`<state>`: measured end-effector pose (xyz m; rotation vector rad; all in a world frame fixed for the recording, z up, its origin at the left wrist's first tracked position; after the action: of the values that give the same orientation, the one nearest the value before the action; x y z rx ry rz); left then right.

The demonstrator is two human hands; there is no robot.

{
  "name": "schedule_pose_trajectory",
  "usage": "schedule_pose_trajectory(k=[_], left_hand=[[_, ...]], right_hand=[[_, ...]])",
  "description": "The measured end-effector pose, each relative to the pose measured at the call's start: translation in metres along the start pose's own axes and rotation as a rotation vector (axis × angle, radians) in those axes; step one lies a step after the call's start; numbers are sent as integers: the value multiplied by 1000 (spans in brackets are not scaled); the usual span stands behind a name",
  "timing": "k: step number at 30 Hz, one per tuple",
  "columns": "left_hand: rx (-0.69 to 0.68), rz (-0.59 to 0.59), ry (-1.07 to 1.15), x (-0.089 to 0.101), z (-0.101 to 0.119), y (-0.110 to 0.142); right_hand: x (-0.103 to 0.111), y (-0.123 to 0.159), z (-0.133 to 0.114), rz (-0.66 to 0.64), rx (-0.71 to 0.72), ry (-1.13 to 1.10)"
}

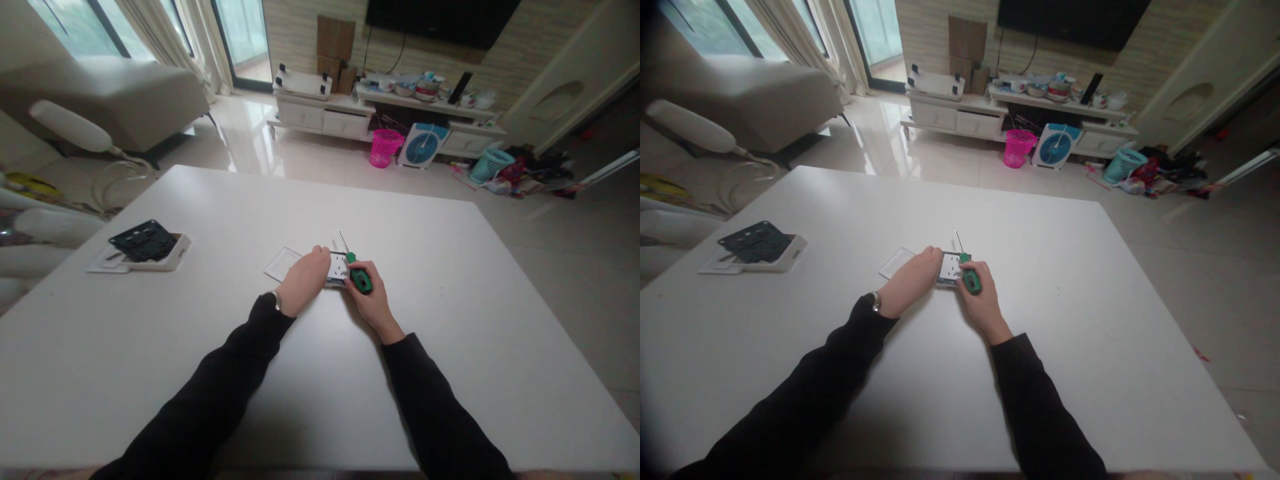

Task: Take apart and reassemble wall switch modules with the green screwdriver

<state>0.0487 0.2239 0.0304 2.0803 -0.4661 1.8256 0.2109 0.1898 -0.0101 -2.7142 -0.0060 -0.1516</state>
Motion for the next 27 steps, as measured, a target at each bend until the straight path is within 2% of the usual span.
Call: schedule_pose_trajectory(k=[6, 12, 27], left_hand=[[19, 46, 147, -4, -18, -5], [-20, -10, 267, -1, -27, -6], [-116, 70, 176, -12, -24, -8]], right_hand=[[-1, 1, -2, -7, -3, 6], [0, 0, 1, -17, -11, -17], [1, 0, 1, -6, -14, -18]])
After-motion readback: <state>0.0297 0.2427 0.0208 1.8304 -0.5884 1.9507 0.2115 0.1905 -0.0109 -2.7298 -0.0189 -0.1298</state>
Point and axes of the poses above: each hand's wrist, its own y-axis away from the middle knuckle, its own x-axis out of the back of the hand, z = x × y, the point moved 5 cm from there along -y, towards the middle knuckle, and after that the axes turned 13 degrees about -y, right-handed, at the moved point
